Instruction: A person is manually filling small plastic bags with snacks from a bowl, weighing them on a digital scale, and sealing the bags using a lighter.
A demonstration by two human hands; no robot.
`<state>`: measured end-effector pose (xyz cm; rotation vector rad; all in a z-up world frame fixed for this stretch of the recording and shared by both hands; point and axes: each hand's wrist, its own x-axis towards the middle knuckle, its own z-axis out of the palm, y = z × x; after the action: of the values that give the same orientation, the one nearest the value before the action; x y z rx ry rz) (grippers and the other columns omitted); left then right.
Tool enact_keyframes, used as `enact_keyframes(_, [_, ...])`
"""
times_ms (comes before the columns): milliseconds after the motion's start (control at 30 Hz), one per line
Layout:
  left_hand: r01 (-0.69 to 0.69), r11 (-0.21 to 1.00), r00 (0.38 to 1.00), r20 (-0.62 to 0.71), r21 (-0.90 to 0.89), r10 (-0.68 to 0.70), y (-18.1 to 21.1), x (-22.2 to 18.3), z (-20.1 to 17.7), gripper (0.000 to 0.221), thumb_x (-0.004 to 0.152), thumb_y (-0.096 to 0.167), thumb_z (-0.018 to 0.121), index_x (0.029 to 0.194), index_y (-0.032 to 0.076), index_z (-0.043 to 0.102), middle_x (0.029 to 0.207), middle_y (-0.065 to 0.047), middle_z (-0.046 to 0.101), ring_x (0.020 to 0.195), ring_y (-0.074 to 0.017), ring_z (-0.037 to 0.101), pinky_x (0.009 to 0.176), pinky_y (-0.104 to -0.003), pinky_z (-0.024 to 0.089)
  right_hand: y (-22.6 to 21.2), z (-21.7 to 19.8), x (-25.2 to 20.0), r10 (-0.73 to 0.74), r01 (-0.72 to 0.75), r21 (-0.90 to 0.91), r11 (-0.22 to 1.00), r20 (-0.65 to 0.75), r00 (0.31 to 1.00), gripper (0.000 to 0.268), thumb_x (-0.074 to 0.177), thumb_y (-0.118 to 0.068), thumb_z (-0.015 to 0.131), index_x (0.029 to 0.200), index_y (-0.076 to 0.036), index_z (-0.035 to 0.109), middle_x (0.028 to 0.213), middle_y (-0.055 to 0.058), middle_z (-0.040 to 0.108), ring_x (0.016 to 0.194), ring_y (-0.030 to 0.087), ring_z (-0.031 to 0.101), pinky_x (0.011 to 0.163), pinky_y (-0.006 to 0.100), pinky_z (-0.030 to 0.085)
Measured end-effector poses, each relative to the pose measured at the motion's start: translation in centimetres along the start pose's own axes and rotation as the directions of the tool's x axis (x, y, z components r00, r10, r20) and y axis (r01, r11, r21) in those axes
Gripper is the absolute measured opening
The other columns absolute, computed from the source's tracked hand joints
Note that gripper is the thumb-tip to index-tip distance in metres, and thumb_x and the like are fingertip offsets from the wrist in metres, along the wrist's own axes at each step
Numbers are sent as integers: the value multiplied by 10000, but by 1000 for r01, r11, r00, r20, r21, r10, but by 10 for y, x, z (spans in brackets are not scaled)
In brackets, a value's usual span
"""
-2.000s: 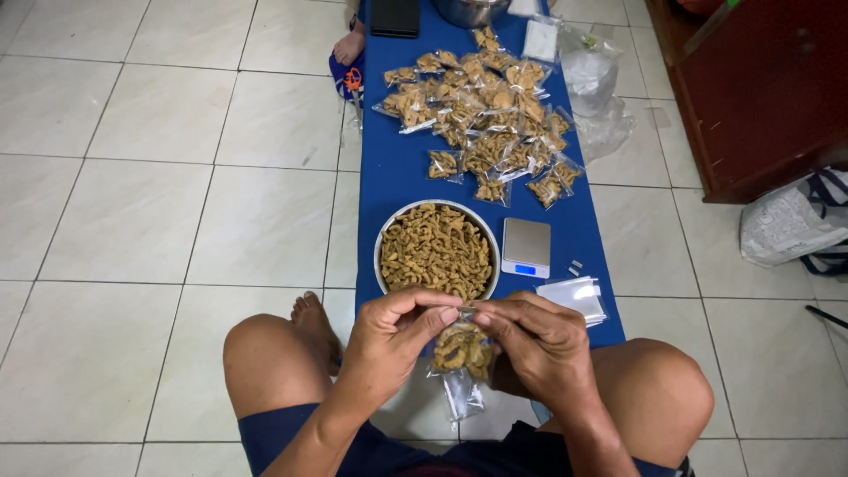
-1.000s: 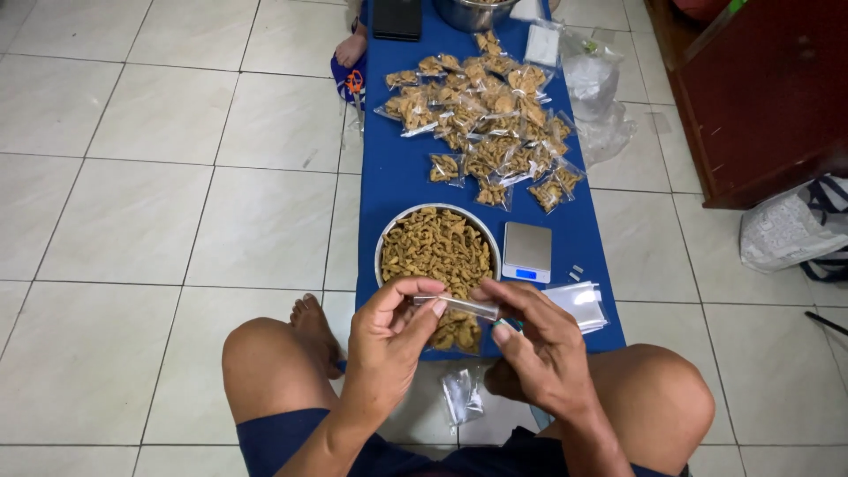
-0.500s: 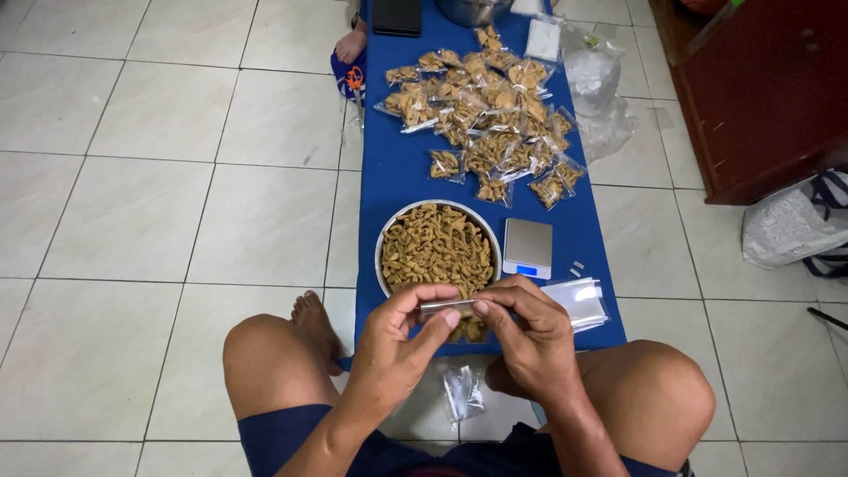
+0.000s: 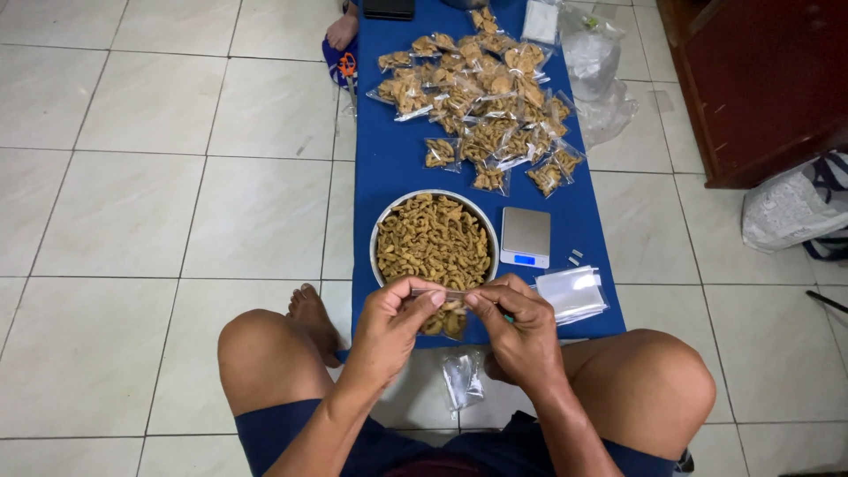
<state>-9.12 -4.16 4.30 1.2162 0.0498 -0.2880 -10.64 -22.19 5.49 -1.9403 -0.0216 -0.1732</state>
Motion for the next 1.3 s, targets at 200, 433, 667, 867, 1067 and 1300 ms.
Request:
enact_keyframes(200, [-43, 983, 991, -114, 180, 64, -10, -3, -2, 105, 916, 50, 750, 949, -37, 797, 713, -90, 693, 700, -104, 505, 621, -258, 460, 28, 18, -1, -136, 141, 94, 986, -49, 989, 61, 876, -34, 779, 845, -46, 829, 733, 121, 725, 650, 238, 682, 636, 361, 539])
enact_keyframes(433, [74, 994, 987, -148, 82, -61, -42, -9, -26, 134, 925, 71, 738, 995, -24, 802, 802, -76, 732, 758, -109, 550, 703, -264, 488, 42, 39, -20, -92, 99, 101, 990, -68, 993, 55, 886, -53, 781, 850, -52, 823, 727, 115, 690, 644, 182, 626, 617, 343, 505])
enact_keyframes(667, [27, 955, 994, -113, 295, 7, -29, 10, -33, 126, 942, 84, 719, 984, 6, 809, 760, -97, 747, 729, -123, 568, 677, -290, 496, 62, 10, -3, -29, 26, -63, 998, -38, 999, 50, 888, -61, 773, 868, -69, 818, 743, 122, 703, 660, 220, 618, 662, 353, 500])
enact_keyframes(867, [-65, 928, 996, -37, 367, 84, -12, 48, -42, 113, 932, 119, 738, 975, 45, 811, 768, -77, 763, 722, -102, 569, 656, -301, 509, 198, -17, -7, -12, 101, -818, 566, 115, 993, 394, 821, -394, 803, 1097, -118, 748, 915, 112, 723, 851, 302, 711, 783, 407, 585])
enact_keyframes(1067, [-39, 967, 999, -21, 252, 46, -30, 81, -56, 132, 929, 94, 733, 1001, 1, 791, 800, -85, 760, 729, -92, 565, 646, -261, 497, 234, -14, -18, 53, 131, -931, 340, 158, 986, 465, 803, -411, 794, 1152, -127, 674, 979, 76, 666, 938, 295, 682, 858, 398, 560])
enact_keyframes(1300, [-78, 939, 996, 69, 335, 59, -13, 80, -62, 121, 967, 110, 670, 943, 31, 760, 693, 30, 576, 595, -43, 426, 536, -205, 349, 152, -33, -10, 586, -560, -398, 727, -67, 808, 332, 975, -240, 644, 1254, -60, 642, 945, 138, 743, 810, 230, 723, 729, 354, 623])
